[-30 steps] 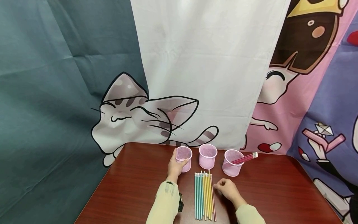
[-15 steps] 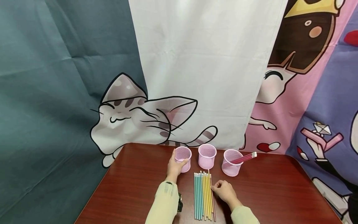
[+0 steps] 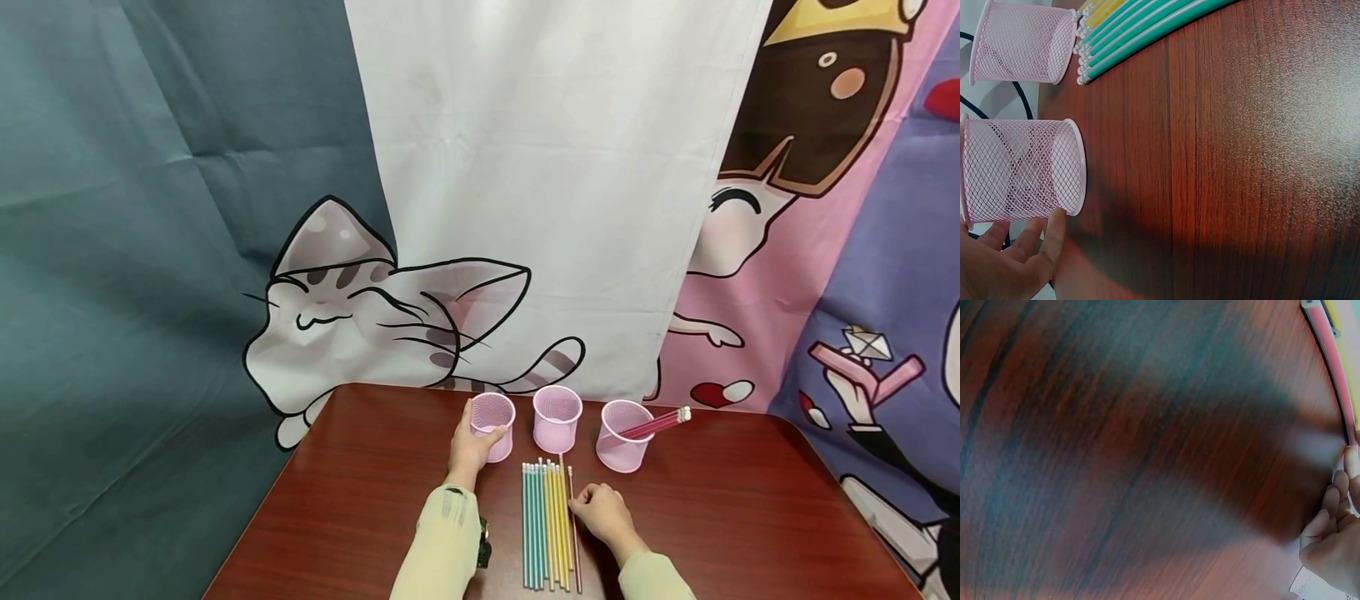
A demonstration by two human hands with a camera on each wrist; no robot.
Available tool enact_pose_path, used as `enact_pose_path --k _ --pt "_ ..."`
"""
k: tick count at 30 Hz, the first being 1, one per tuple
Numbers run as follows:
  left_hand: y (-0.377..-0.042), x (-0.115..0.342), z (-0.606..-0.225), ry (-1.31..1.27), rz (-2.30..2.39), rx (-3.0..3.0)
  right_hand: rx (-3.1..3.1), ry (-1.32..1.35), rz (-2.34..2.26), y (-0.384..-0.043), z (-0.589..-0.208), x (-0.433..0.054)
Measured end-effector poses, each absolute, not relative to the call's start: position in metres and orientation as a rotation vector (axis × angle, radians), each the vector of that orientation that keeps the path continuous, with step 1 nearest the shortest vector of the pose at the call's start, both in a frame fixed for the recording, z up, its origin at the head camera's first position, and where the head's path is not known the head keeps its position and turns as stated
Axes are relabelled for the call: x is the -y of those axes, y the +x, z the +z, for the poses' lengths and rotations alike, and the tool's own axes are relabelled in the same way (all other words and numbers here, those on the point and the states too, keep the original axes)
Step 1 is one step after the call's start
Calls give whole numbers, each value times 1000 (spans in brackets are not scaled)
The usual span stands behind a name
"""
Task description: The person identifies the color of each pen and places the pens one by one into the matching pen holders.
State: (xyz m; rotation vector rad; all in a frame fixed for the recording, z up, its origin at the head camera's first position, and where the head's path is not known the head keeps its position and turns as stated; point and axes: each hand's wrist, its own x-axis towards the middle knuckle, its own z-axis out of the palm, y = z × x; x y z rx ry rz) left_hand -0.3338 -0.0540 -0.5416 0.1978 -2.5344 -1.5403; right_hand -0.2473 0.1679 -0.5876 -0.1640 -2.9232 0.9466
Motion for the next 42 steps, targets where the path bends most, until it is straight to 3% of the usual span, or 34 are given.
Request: enact_pose_path --k 31,42 --pt "-333 53 -542 209 -1539 2537 2879 -134 941 -243 -583 -166" --pt "-332 54 -539 195 -1557 2525 2792 -247 1128 -245 -578 -177"
